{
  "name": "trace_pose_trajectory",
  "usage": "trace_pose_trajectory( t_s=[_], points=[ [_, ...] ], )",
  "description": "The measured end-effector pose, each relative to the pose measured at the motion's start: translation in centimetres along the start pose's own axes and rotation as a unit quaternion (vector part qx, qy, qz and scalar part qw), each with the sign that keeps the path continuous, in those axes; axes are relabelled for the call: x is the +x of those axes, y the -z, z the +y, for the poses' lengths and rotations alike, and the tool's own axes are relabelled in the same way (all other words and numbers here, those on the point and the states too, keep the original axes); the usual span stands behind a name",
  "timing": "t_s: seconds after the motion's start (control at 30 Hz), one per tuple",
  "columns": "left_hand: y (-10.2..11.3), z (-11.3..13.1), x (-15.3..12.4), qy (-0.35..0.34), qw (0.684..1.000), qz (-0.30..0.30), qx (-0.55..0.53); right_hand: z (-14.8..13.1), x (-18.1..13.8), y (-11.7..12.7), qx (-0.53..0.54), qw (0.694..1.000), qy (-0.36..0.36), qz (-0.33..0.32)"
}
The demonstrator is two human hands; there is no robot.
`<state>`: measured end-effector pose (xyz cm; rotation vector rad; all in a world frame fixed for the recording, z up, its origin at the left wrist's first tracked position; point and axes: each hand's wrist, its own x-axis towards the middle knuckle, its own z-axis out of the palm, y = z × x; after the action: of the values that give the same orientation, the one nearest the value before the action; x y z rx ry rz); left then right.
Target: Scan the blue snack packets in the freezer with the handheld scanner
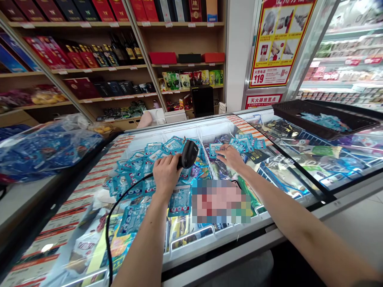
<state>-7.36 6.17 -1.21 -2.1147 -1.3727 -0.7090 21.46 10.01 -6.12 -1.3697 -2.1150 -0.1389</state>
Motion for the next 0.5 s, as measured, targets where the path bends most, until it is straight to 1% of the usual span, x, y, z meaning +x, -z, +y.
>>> trace_pose_trajectory(
  t_s=[0.07, 0.13, 0.23, 0.37, 0.43, 0.5],
  points=[
    [0.01, 0.0, 0.06, -0.002, 1.0, 0.0, 0.002, 0.37, -0.03, -0.33, 0.031, 0.999, -0.011, 0.003],
    [0.01, -0.02, 0.11, -0.005, 1.0, -0.002, 0.003, 0.65, -0.03, -0.63, 0.056, 0.998, -0.029, 0.022],
    [0.0, -0.1, 0.15, -0.011, 1.0, -0.007, 0.004, 0.73, 0.07, -0.8, 0.048, 0.996, -0.051, 0.052],
    [-0.07, -0.15, 0.19, -0.032, 0.999, -0.023, -0.003, 0.68, 0.3, -0.61, 0.016, 0.998, -0.059, 0.015],
    [-0.1, -0.08, 0.21, -0.054, 0.998, -0.04, -0.011, 0.78, 0.34, -0.49, 0.031, 0.997, -0.066, 0.006],
    [-0.13, 0.08, 0.2, -0.074, 0.996, -0.056, -0.019, 0.92, 0.32, -0.39, 0.072, 0.994, -0.075, 0.019]
  ],
)
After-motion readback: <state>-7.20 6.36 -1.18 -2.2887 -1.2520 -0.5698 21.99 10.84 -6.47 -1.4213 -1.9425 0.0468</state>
